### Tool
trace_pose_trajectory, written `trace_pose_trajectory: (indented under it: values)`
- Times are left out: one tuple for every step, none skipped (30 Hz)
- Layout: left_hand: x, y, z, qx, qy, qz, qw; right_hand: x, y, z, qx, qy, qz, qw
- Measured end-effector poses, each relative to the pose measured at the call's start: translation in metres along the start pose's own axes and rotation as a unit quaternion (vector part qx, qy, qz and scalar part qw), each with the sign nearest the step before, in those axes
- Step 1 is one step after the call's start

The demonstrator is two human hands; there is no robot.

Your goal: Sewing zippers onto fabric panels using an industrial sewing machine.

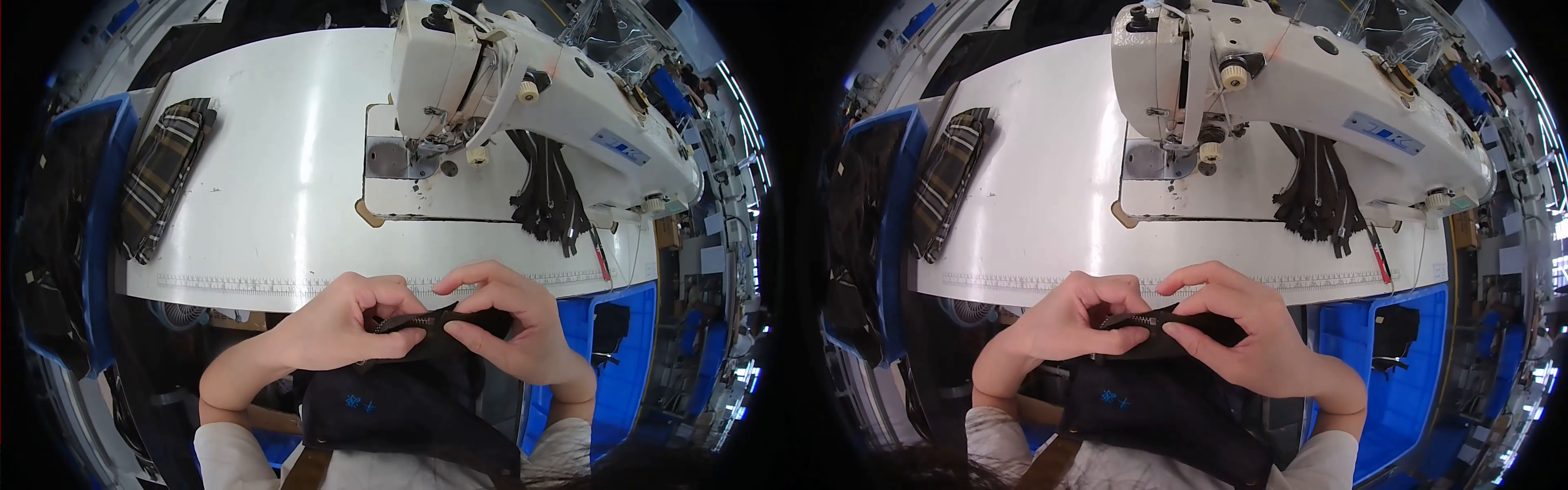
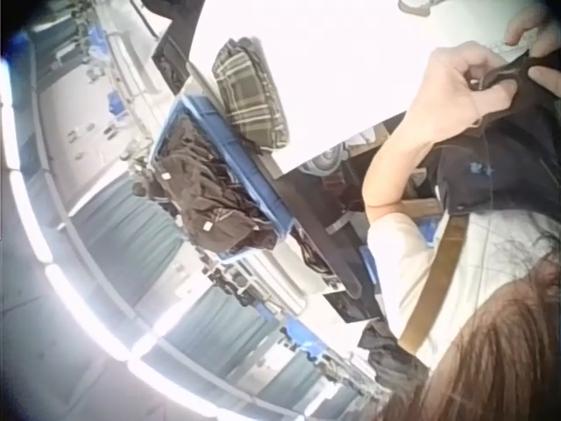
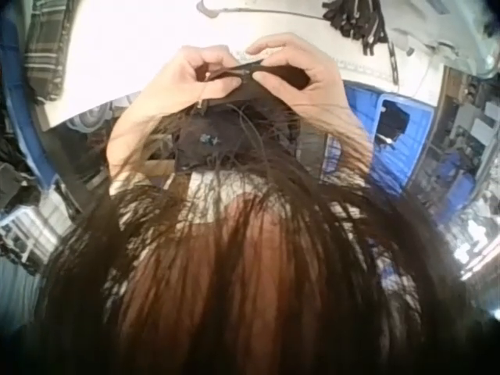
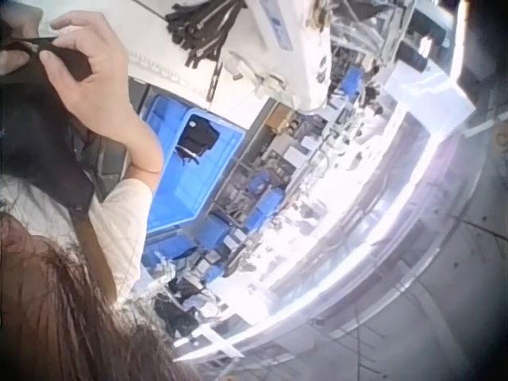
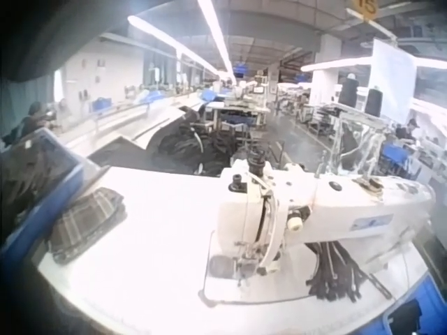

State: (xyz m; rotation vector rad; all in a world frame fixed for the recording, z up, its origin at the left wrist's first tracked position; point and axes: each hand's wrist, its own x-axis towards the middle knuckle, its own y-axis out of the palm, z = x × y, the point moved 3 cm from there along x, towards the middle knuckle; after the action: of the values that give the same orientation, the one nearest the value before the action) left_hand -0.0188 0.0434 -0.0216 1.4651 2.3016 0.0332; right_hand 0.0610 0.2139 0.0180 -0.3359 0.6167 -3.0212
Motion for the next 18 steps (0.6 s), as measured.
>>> trace_pose_trajectory:
  values:
    - [0.0005, 0.0014, -0.0029, 0.010, 0.003, 0.006, 1.000, -0.0009, 0.0003, -0.0038, 0.043, 0.032, 0.018, 0.998]
    - [0.0006, 0.0024, -0.0051, 0.020, 0.006, 0.012, 1.000, -0.0017, 0.0006, -0.0066, 0.086, 0.063, 0.035, 0.994]
    - [0.0013, 0.0022, -0.0060, 0.019, 0.006, 0.013, 1.000, -0.0021, -0.0011, -0.0066, 0.086, 0.064, 0.035, 0.994]
    - [0.0018, 0.0023, -0.0063, 0.024, 0.000, 0.021, 0.999, -0.0028, -0.0016, -0.0083, 0.117, 0.108, 0.050, 0.986]
    - [0.0022, 0.0025, -0.0060, 0.030, -0.006, 0.029, 0.999, -0.0033, -0.0015, -0.0102, 0.147, 0.152, 0.064, 0.975]
    - [0.0022, 0.0026, -0.0052, 0.030, -0.006, 0.029, 0.999, -0.0031, -0.0019, -0.0101, 0.147, 0.153, 0.065, 0.975]
    - [0.0023, 0.0028, -0.0045, 0.033, -0.002, 0.031, 0.999, -0.0029, -0.0018, -0.0109, 0.162, 0.167, 0.072, 0.970]
    - [0.0022, 0.0030, -0.0041, 0.036, 0.003, 0.034, 0.999, -0.0028, -0.0015, -0.0115, 0.176, 0.181, 0.079, 0.964]
    - [0.0024, 0.0031, -0.0045, 0.036, 0.003, 0.035, 0.999, -0.0027, -0.0019, -0.0114, 0.175, 0.182, 0.079, 0.964]
    - [0.0024, 0.0035, -0.0054, 0.037, 0.004, 0.038, 0.999, -0.0028, -0.0018, -0.0117, 0.191, 0.197, 0.081, 0.958]
    - [0.0024, 0.0037, -0.0059, 0.037, 0.006, 0.041, 0.998, -0.0032, -0.0016, -0.0120, 0.206, 0.211, 0.083, 0.952]
    - [0.0022, 0.0034, -0.0049, 0.037, 0.006, 0.041, 0.998, -0.0028, -0.0018, -0.0119, 0.207, 0.211, 0.083, 0.952]
    - [0.0020, 0.0035, -0.0035, 0.038, 0.013, 0.045, 0.998, -0.0027, -0.0015, -0.0117, 0.212, 0.214, 0.087, 0.950]
    - [0.0014, 0.0039, -0.0025, 0.040, 0.021, 0.049, 0.998, -0.0029, -0.0010, -0.0115, 0.217, 0.218, 0.092, 0.947]
    - [0.0010, 0.0043, -0.0021, 0.040, 0.021, 0.050, 0.998, -0.0029, -0.0012, -0.0112, 0.216, 0.217, 0.092, 0.947]
    - [0.0004, 0.0049, -0.0008, 0.023, 0.007, 0.049, 0.998, -0.0031, -0.0012, -0.0109, 0.225, 0.219, 0.091, 0.945]
    - [-0.0002, 0.0054, 0.0005, 0.006, -0.007, 0.049, 0.999, -0.0035, -0.0011, -0.0105, 0.234, 0.220, 0.089, 0.943]
    - [-0.0002, 0.0055, 0.0003, 0.006, -0.007, 0.049, 0.999, -0.0033, -0.0013, -0.0104, 0.234, 0.220, 0.089, 0.943]
